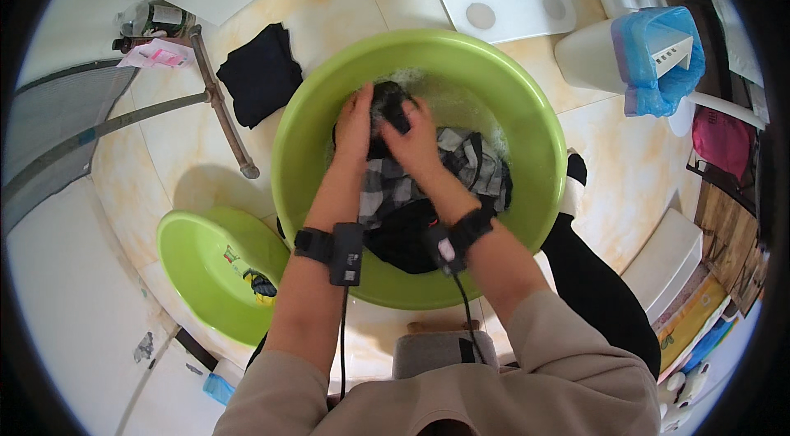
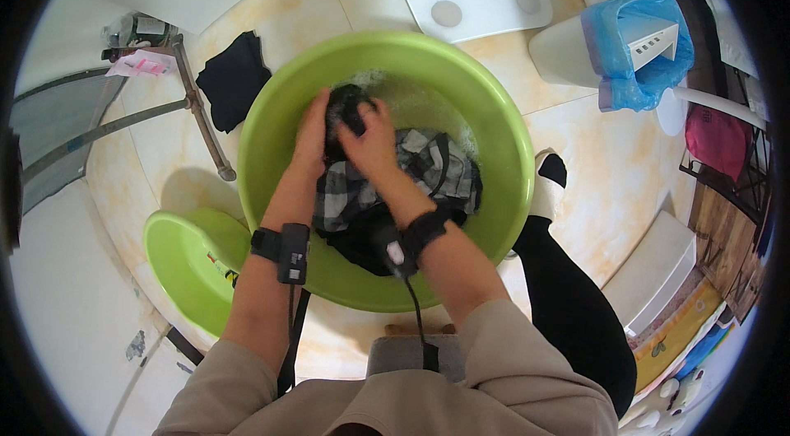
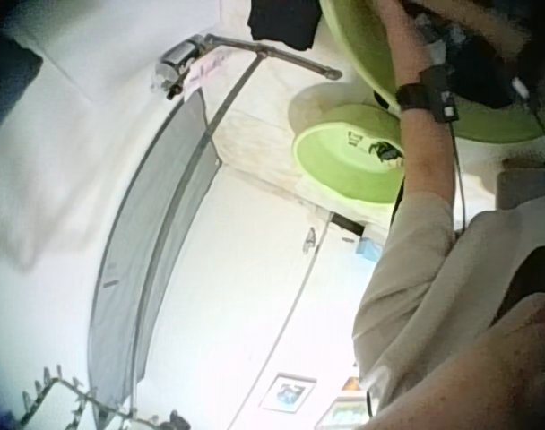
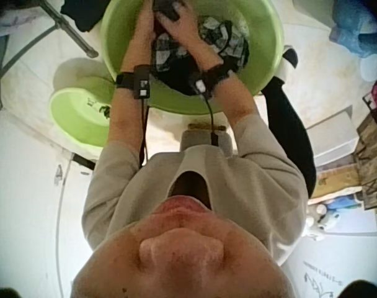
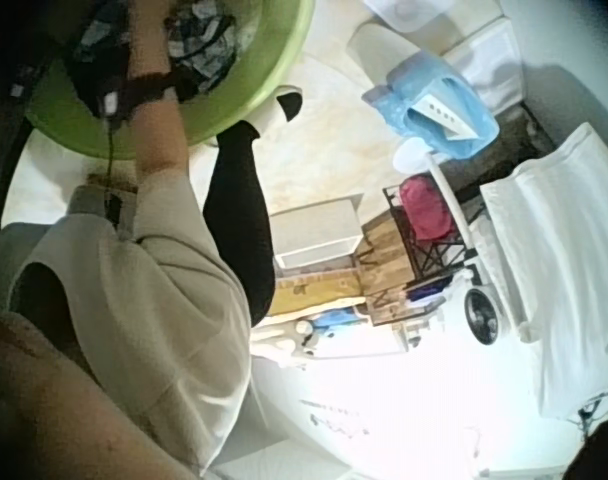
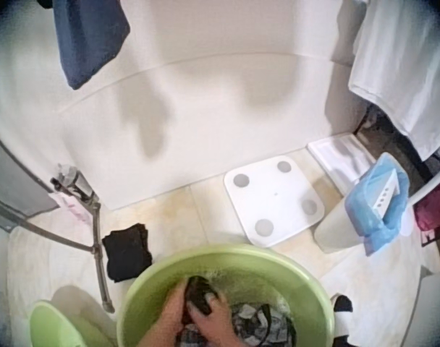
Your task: The person sits on the floor and hand-washes dark garments in a green basin filled with soapy water. They repeatedly submerge, agitate, wring, and rinse the clothes by hand, then place them into a second green basin.
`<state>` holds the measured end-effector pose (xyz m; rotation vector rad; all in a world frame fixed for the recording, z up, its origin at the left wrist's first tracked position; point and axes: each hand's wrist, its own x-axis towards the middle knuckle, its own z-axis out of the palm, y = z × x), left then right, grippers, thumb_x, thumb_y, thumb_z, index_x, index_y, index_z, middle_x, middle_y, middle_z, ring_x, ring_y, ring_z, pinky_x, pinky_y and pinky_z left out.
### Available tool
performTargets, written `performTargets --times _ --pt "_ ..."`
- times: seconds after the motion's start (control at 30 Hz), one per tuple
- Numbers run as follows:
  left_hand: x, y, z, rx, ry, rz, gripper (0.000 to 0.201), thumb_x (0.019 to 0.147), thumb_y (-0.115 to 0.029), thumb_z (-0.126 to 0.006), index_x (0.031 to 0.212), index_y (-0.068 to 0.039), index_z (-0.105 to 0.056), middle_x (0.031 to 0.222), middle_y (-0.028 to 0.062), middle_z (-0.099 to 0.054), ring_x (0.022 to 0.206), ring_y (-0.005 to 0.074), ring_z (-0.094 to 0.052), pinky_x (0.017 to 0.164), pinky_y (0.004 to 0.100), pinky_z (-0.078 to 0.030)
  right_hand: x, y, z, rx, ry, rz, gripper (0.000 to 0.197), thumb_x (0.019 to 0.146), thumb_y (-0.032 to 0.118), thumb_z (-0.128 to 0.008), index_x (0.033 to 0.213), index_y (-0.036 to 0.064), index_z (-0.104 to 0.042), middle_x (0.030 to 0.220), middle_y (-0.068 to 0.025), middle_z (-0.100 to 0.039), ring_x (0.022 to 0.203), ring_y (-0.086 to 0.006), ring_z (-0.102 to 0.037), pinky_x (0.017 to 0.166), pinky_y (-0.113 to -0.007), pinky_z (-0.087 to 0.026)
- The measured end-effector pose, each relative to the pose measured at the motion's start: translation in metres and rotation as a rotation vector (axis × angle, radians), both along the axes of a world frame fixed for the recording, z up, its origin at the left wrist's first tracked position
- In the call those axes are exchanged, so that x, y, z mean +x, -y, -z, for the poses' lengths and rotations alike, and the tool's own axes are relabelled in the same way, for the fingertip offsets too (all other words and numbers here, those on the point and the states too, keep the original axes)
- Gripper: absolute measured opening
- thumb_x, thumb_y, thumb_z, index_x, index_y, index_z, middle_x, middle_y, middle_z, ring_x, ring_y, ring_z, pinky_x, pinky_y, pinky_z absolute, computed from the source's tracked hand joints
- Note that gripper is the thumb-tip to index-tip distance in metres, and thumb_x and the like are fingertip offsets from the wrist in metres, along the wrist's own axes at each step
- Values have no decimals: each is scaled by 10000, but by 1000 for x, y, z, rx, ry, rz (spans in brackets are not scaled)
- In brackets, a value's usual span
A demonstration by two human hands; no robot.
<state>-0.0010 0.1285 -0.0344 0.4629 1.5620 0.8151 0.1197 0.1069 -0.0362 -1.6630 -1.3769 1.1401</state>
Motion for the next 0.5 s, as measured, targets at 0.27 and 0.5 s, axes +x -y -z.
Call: performTargets --times 0.27,0.5 --pt "-20 16 29 101 818 -247 418 984 -371 -475 1248 -55 -542 1208 107 -593 1082 286 -574 919 426 -494 -26 31 -52 298 -220 -76 266 764 181 -773 764 -39 -624 865 -192 -625 874 -319 -611 781 -383 -481" --pt "4 41 37 -131 591 -387 350 951 -322 -515 1065 -7 -618 987 130 -648 818 273 -618 703 391 -532 -14 17 -26 461 240 -8 260 803 205 -715 679 6 -603 769 -168 -621 670 -362 -604 567 -404 -497"
